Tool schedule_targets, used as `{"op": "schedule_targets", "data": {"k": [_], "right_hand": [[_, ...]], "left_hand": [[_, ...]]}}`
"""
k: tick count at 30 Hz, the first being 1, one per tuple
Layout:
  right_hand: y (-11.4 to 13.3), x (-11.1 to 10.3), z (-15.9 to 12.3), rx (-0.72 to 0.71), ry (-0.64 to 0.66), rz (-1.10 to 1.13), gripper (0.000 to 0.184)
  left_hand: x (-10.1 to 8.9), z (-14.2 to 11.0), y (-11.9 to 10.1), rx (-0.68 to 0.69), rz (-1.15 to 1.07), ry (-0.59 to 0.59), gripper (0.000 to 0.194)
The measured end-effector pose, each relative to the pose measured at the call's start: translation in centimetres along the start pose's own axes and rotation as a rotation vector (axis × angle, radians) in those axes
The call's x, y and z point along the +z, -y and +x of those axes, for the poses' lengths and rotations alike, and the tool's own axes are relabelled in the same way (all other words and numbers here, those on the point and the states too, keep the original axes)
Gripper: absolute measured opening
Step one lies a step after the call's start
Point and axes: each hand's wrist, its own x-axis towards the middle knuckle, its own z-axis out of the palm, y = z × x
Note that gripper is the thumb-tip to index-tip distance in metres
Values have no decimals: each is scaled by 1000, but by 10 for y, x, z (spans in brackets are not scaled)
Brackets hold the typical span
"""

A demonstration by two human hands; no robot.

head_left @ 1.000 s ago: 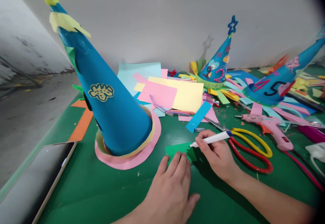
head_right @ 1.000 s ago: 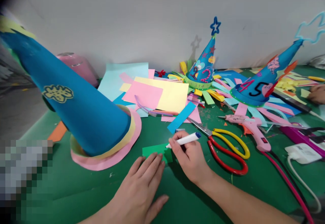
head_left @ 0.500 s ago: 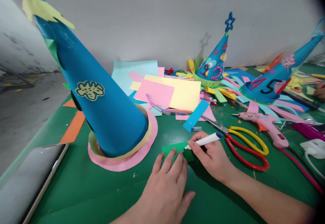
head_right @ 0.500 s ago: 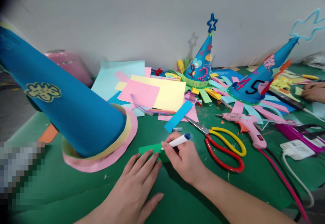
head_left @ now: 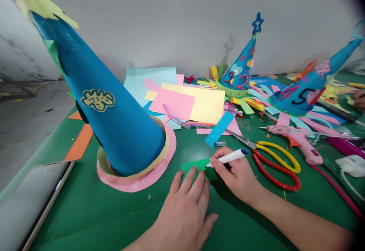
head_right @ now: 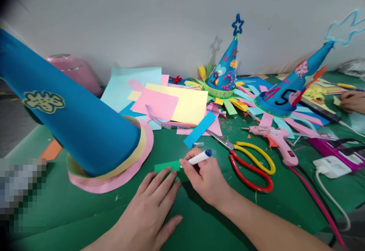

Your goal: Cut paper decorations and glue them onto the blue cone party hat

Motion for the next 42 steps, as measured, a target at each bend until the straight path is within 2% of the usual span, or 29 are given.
{"op": "schedule_targets", "data": {"k": [19, 25, 28, 35, 42], "right_hand": [[1, 0, -1, 31, 19, -1, 19], [-3, -1, 0, 74, -84, 206, 17], [-4, -1, -1, 104, -88, 314, 12], [-2, -3, 1, 103, 34, 398, 7], [-2, -1, 4, 138, -12, 413, 14]], "left_hand": [[-2, 1, 0, -12, -2, 23, 49], [-8, 1, -1, 2, 14, 18, 49], [-10, 2, -1, -2, 26, 47, 48], [12, -1, 4, 33, 92, -94, 52], [23, -3, 9, 56, 138, -105, 53]]}}
